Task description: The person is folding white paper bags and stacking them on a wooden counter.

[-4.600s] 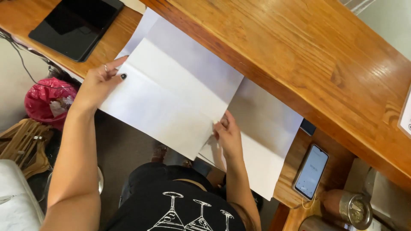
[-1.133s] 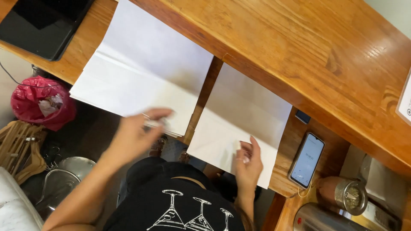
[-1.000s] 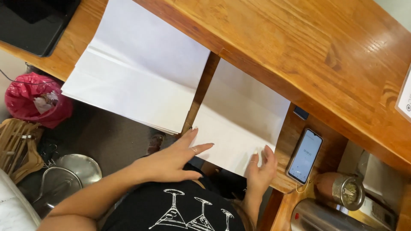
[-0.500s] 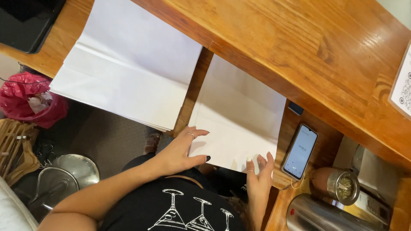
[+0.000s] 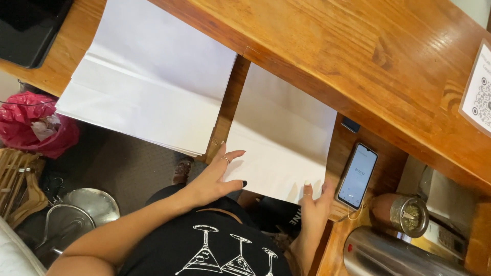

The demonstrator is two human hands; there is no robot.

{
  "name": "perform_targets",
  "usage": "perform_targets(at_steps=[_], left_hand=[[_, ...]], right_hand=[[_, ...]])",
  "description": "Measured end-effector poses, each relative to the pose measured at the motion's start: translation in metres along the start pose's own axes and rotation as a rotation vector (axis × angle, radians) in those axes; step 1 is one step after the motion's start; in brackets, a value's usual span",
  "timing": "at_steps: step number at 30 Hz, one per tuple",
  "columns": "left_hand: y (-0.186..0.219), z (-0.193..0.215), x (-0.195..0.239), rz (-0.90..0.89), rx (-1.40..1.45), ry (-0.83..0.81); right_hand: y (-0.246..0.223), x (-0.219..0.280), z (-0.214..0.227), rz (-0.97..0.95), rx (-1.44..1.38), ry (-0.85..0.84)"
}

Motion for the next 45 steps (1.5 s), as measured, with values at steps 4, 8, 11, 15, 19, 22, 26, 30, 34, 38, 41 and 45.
perform_targets(at_steps=[4, 8, 11, 15, 19, 22, 26, 30, 34, 38, 41, 45], left_hand=[[0.015, 0.006, 0.012, 0.001, 0.002, -0.018], [0.015, 0.005, 0.012, -0.029, -0.003, 0.025], [0.015, 0.003, 0.013, -0.064, 0.003, 0.041], [0.015, 0.003, 0.014, -0.078, 0.024, 0.064], [0.020, 0.010, 0.019, -0.073, 0.065, 0.097], [0.025, 0.014, 0.024, -0.038, 0.118, 0.100], [0.025, 0.017, 0.028, -0.121, 0.142, 0.140], [0.033, 0.024, 0.029, -0.103, 0.322, 0.326], [0.012, 0.014, 0.015, -0.318, 0.437, 0.440], [0.007, 0.022, 0.023, -0.279, 0.389, 0.547], [-0.014, 0.036, 0.020, -0.449, 0.452, 0.671], [-0.030, 0.088, 0.017, -0.656, 0.393, 0.905]], right_hand=[[0.042, -0.017, -0.009, 0.068, -0.194, -0.093], [0.055, -0.026, -0.008, -0.105, -0.344, -0.135], [0.054, -0.024, -0.003, -0.185, -0.449, -0.154], [0.044, -0.009, 0.008, -0.203, -0.512, -0.198], [0.012, 0.019, 0.027, -0.254, -0.512, -0.102], [0.024, 0.009, 0.027, -0.218, -0.519, -0.067], [0.061, -0.024, 0.016, -0.049, -0.572, -0.008], [0.111, -0.074, -0.012, -0.195, -0.693, -0.101], [0.101, -0.053, -0.023, -0.183, -0.726, -0.402], [0.076, -0.010, -0.020, 0.000, -0.742, -0.255], [0.057, 0.016, -0.029, 0.042, -0.773, -0.244], [0.017, 0.038, -0.063, 0.079, -0.812, -0.341]])
Point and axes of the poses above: each hand's wrist, its own x-axis away from the middle knuckle, its own z-axis out of the back of the hand, y = z × x, the point moved 3 cm from there along -x, towards the middle knuckle, and after that the axes turned 14 degrees about y, right-handed, at the moved point
